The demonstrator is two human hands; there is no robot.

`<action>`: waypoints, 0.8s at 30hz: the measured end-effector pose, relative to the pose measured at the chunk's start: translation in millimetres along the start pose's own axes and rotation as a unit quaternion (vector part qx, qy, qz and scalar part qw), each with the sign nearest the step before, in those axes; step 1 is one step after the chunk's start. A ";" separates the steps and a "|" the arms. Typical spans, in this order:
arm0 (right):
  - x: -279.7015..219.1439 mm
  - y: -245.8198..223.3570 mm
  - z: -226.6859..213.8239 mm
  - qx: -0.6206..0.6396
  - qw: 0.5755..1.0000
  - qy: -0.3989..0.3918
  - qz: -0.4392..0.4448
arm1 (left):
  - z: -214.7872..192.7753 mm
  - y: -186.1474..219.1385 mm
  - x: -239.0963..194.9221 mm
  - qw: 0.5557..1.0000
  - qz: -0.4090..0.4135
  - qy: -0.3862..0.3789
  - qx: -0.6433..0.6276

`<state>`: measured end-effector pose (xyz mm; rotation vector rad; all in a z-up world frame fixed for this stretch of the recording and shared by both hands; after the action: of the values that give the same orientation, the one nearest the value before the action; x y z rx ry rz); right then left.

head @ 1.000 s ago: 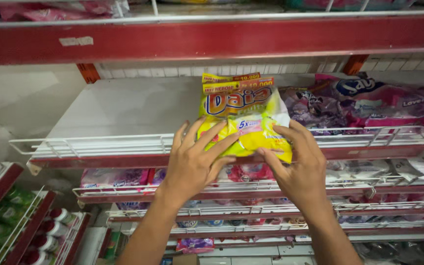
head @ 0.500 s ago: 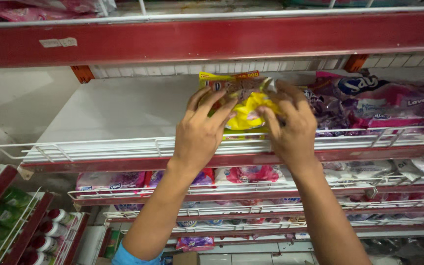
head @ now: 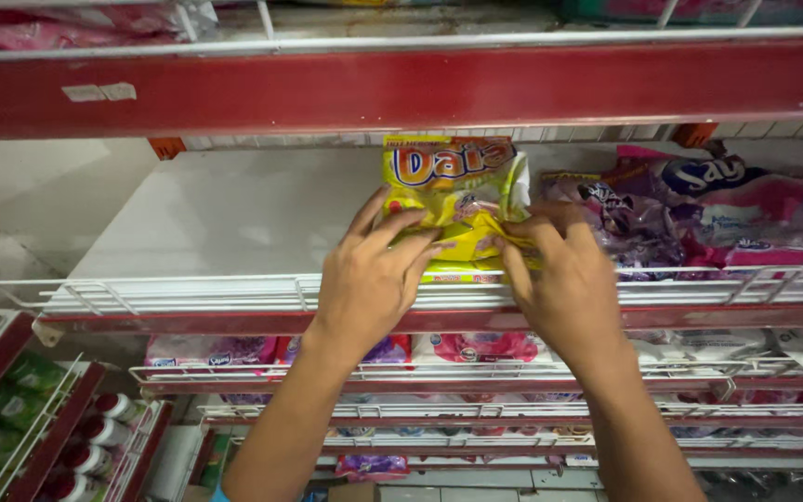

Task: The person wipes a white shelf surface with a cloth and spray bottle, then picks up detergent packets from a box, scans them with a handheld scanner, and places them on the shelf.

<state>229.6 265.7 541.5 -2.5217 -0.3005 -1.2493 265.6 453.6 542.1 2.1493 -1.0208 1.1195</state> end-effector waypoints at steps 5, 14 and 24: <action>-7.2 -20.4 -8.7 -0.019 0.996 0.038 -0.078 | -8.8 18.0 -8.0 0.998 0.056 0.026 0.000; -20.2 -1.6 -9.3 0.108 0.992 -0.018 -0.054 | 10.1 54.4 2.4 0.995 -0.020 -0.004 0.093; -238.0 161.6 -72.5 0.462 0.829 0.176 0.262 | 155.0 206.0 -53.8 0.895 0.109 -0.149 -0.407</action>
<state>85.8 77.2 363.1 -1.3729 -0.0683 -0.9636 151.5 242.9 433.1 1.5467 -1.5518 0.3113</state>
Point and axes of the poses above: each hand's wrist, its own x-axis towards the middle knuckle, its own z-axis out of the palm, y = z × x, the point moved 6 cm from there along x, towards the middle knuckle, and after that the axes turned 1 degree about -x, right-handed, at the moved point
